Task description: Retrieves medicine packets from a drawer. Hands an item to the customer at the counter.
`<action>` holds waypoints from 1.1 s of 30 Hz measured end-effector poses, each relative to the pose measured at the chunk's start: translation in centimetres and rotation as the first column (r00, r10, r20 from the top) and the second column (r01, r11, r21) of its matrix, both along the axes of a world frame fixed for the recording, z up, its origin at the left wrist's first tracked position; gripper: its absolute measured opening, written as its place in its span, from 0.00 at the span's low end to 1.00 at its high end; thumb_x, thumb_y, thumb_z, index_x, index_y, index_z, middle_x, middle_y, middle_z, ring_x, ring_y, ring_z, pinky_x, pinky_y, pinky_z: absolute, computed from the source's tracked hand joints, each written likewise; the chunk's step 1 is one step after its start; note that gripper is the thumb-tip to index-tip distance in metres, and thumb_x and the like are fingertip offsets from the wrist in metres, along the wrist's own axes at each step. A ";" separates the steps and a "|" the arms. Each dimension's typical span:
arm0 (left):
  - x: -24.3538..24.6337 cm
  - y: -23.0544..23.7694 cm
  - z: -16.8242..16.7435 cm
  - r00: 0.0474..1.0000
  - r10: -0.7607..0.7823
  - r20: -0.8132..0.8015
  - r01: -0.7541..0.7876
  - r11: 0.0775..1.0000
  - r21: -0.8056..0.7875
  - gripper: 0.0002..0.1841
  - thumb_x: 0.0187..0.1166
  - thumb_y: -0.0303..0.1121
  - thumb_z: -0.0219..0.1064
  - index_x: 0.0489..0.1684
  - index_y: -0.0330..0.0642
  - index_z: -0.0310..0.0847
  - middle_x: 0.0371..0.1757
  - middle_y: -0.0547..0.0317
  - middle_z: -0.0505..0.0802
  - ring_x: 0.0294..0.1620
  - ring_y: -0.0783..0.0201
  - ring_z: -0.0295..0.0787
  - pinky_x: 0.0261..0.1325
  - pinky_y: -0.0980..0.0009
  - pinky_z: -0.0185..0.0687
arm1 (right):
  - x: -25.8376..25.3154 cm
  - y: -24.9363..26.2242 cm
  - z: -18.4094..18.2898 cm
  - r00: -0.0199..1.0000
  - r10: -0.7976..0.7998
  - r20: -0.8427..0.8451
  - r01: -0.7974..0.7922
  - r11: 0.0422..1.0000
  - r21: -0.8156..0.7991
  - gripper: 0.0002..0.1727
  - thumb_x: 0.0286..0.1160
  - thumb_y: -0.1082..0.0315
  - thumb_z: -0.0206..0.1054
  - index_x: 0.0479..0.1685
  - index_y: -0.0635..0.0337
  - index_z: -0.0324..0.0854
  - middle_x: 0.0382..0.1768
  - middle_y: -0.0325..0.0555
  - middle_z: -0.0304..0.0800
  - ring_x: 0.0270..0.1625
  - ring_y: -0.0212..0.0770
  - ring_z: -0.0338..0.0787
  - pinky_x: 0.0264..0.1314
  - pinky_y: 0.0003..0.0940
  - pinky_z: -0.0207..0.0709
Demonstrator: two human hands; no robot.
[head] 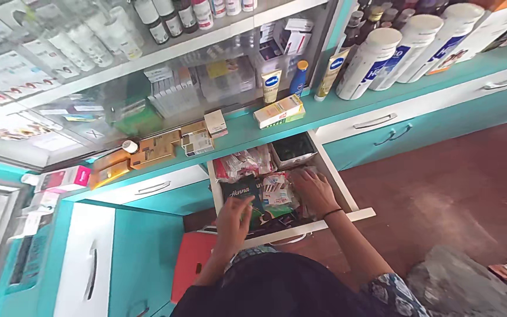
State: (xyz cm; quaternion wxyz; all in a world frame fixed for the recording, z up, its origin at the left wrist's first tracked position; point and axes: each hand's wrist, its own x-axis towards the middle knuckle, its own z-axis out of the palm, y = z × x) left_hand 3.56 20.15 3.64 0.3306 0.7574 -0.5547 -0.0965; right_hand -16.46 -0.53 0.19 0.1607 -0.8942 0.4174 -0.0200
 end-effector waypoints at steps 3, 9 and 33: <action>-2.4 3.0 -1.8 0.994 -0.049 0.100 0.044 0.998 0.045 0.25 0.75 0.54 0.67 0.64 0.52 0.90 0.56 0.43 0.92 0.55 0.43 0.90 0.54 0.45 0.85 | 0.2 0.2 0.7 0.992 -0.047 -0.119 0.053 0.998 0.046 0.23 0.87 0.56 0.62 0.69 0.63 0.83 0.76 0.60 0.80 0.83 0.63 0.73 0.83 0.71 0.57; -3.0 2.8 -6.8 0.916 0.098 0.389 -0.014 0.977 -0.213 0.20 0.77 0.57 0.60 0.49 0.60 0.96 0.44 0.51 0.94 0.39 0.55 0.91 0.38 0.60 0.82 | -2.5 3.3 -0.1 0.996 -0.063 0.057 0.067 0.995 -0.076 0.29 0.88 0.52 0.55 0.85 0.55 0.72 0.86 0.59 0.69 0.88 0.70 0.65 0.84 0.80 0.48; 7.7 -11.0 -7.3 0.834 0.377 0.403 -0.160 0.864 -0.477 0.16 0.76 0.40 0.60 0.44 0.45 0.94 0.35 0.54 0.95 0.35 0.57 0.90 0.41 0.61 0.78 | 4.4 1.1 -4.6 0.905 -0.292 0.308 0.373 0.894 -0.249 0.45 0.84 0.44 0.52 0.84 0.81 0.59 0.85 0.85 0.53 0.87 0.82 0.56 0.86 0.74 0.49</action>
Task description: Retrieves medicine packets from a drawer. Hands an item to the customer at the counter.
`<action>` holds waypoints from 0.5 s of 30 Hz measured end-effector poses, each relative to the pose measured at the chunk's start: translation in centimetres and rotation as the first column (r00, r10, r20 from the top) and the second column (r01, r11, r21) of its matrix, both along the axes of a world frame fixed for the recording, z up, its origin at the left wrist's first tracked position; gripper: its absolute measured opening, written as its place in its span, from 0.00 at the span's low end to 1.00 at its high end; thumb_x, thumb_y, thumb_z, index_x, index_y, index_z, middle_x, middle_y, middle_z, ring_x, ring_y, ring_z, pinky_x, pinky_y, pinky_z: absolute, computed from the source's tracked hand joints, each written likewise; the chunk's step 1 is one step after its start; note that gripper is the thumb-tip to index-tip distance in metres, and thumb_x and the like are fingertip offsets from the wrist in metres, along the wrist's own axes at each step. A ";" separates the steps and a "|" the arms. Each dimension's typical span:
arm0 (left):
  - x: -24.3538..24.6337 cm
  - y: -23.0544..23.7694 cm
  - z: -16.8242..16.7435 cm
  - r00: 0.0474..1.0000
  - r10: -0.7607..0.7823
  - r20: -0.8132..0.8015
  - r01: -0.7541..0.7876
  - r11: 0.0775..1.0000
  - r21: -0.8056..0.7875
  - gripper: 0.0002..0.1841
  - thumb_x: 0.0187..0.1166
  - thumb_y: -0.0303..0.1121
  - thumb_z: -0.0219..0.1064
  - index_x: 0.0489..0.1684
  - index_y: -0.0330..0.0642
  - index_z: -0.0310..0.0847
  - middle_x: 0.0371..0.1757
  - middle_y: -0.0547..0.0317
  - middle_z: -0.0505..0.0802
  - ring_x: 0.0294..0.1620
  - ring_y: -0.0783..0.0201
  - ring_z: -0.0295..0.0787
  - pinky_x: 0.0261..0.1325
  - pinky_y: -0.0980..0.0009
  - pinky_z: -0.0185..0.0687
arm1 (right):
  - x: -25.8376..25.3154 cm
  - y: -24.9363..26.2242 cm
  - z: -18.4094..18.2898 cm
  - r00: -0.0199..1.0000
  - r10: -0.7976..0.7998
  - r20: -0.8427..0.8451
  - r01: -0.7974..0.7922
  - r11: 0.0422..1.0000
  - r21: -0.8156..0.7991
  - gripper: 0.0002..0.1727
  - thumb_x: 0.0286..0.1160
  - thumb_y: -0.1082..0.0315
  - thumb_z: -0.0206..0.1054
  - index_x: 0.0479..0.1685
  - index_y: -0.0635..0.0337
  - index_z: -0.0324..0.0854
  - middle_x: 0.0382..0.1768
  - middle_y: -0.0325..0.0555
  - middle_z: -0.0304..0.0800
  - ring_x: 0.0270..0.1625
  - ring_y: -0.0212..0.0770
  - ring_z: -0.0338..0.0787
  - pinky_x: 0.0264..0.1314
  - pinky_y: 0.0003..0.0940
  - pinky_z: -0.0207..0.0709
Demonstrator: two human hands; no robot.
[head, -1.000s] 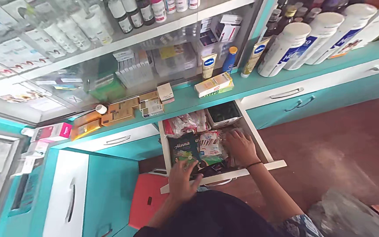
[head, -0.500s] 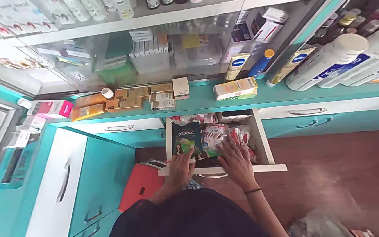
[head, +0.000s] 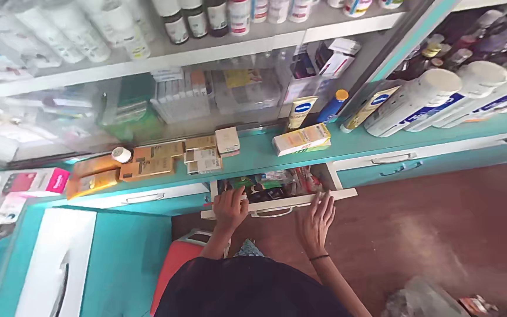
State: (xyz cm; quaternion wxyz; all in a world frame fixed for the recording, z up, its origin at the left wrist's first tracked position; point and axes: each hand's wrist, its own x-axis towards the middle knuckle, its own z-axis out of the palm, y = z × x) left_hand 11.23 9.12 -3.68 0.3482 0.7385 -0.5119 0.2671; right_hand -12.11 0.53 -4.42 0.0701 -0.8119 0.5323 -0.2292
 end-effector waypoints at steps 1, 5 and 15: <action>0.4 -0.5 0.1 1.000 -0.008 -0.004 0.008 1.000 -0.019 0.16 0.77 0.41 0.60 0.44 0.45 0.94 0.35 0.54 0.95 0.35 0.57 0.90 0.41 0.61 0.76 | -0.4 0.2 -0.6 1.000 -0.016 0.022 0.015 1.000 0.022 0.46 0.83 0.45 0.53 0.85 0.82 0.55 0.86 0.87 0.49 0.87 0.83 0.54 0.86 0.73 0.50; -0.7 -1.6 3.0 0.981 -0.165 -0.098 0.160 0.986 -0.056 0.21 0.82 0.48 0.55 0.46 0.44 0.91 0.32 0.55 0.92 0.37 0.59 0.87 0.49 0.62 0.75 | -1.8 -1.5 -2.3 0.994 0.079 0.079 -0.092 0.980 0.178 0.45 0.82 0.50 0.58 0.87 0.81 0.54 0.88 0.81 0.47 0.85 0.76 0.65 0.81 0.61 0.68; -18.9 -14.9 3.9 -0.053 -0.673 -0.738 0.850 0.357 -0.387 0.21 0.91 0.55 0.47 0.39 0.54 0.81 0.35 0.77 0.82 0.41 0.85 0.76 0.48 0.86 0.71 | -12.6 -11.4 -0.1 0.865 0.014 0.501 -0.293 0.826 0.483 0.22 0.90 0.65 0.49 0.69 0.60 0.85 0.81 0.49 0.78 0.79 0.50 0.81 0.80 0.51 0.72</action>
